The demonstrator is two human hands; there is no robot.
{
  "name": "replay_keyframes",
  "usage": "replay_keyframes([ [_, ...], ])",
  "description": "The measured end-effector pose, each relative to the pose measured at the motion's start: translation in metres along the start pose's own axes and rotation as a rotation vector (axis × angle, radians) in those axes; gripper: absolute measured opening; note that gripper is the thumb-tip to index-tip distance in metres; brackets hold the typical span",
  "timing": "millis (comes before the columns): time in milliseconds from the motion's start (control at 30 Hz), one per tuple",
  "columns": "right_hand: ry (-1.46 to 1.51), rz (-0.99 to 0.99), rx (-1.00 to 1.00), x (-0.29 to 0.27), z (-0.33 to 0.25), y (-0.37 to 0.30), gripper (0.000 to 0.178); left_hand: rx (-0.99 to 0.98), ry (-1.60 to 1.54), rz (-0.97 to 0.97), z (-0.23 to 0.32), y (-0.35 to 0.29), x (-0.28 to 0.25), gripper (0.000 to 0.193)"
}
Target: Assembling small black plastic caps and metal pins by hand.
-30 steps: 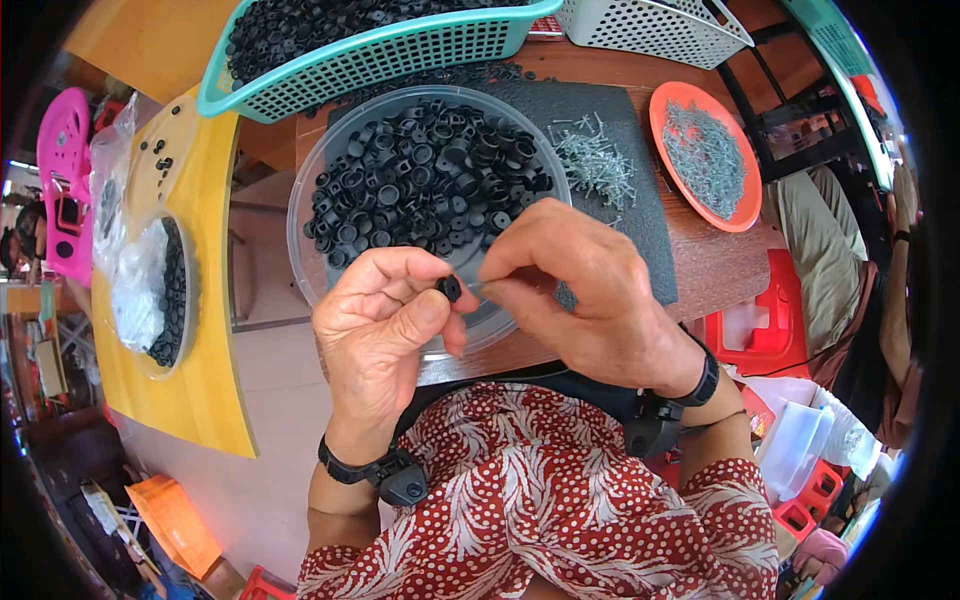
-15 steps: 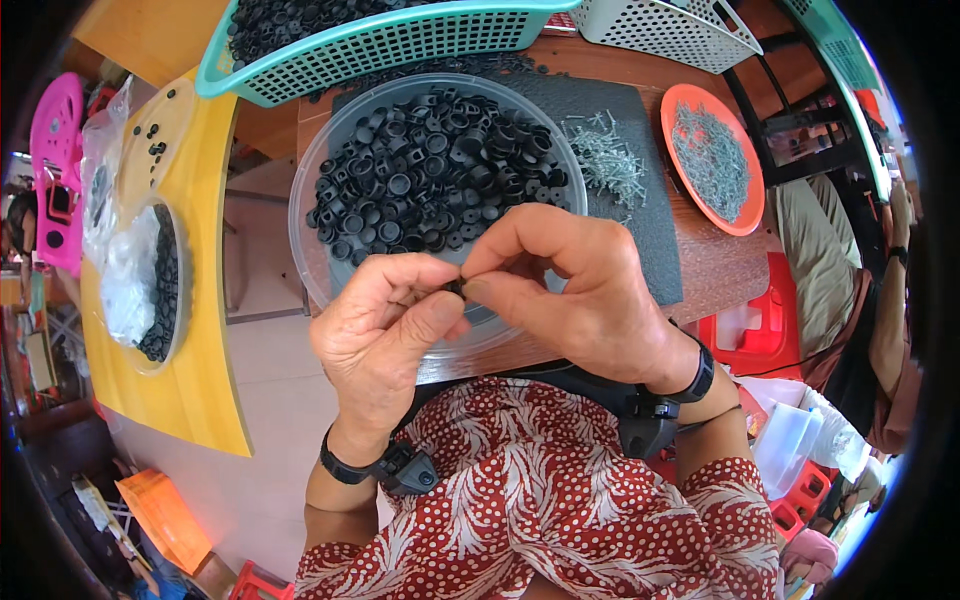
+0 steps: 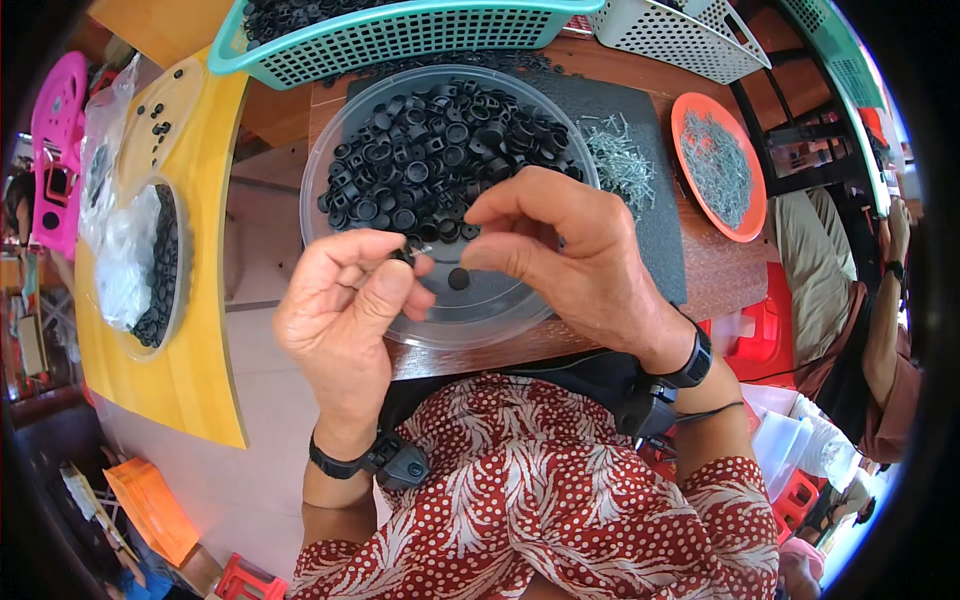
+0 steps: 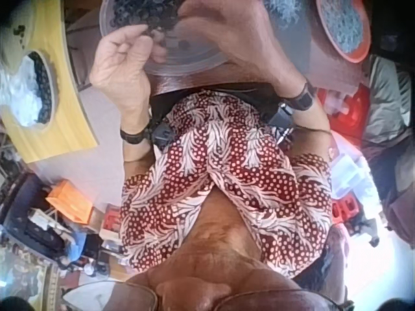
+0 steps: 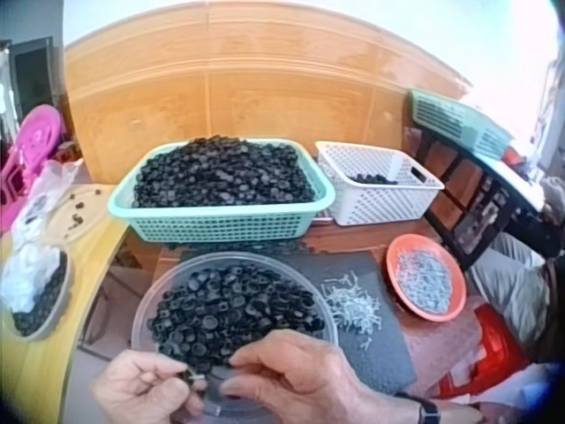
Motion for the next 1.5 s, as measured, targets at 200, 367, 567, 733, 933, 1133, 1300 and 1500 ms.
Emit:
replay_keyframes([
  [200,-0.548,-0.172,-0.368,0.035,0.002,-0.011,0.013,-0.042,-0.112,-0.032,0.0,0.003,-0.007,0.022],
  [367,-0.621,-0.27,-0.383,0.047,0.006,-0.009,0.011,-0.052,-0.173,-0.051,-0.001,0.0,-0.007,0.023],
  [567,0.09,-0.049,0.085,0.013,0.005,-0.003,0.018,-0.066,-0.231,-0.067,-0.002,-0.001,-0.004,0.026],
  [733,0.389,0.016,0.072,0.011,0.008,-0.005,0.023,-0.084,-0.258,-0.095,-0.004,-0.001,0.002,0.027],
  [933,0.83,-0.017,0.158,0.021,0.012,-0.008,0.023,-0.087,-0.212,-0.082,-0.002,-0.003,0.008,0.024],
  [1133,0.935,-0.014,0.253,0.022,0.018,-0.01,0.026,0.034,-0.019,-0.077,0.009,-0.006,0.014,0.022],
  [1300,1.069,-0.038,0.298,0.027,0.022,-0.01,0.025,0.056,0.065,-0.045,0.012,-0.009,0.014,0.021],
  [1500,1.07,-0.017,0.319,0.03,0.022,-0.011,0.023,0.098,0.194,-0.011,0.013,-0.011,0.013,0.017],
])
Point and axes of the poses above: each hand's wrist, its own y-axis towards the middle knuckle, its own x-axis out of the palm, z = x × y, the point moved 5 cm from there along y, towards the middle knuckle, and after that the axes turned 3 degrees about -z, right-handed, at the moved point
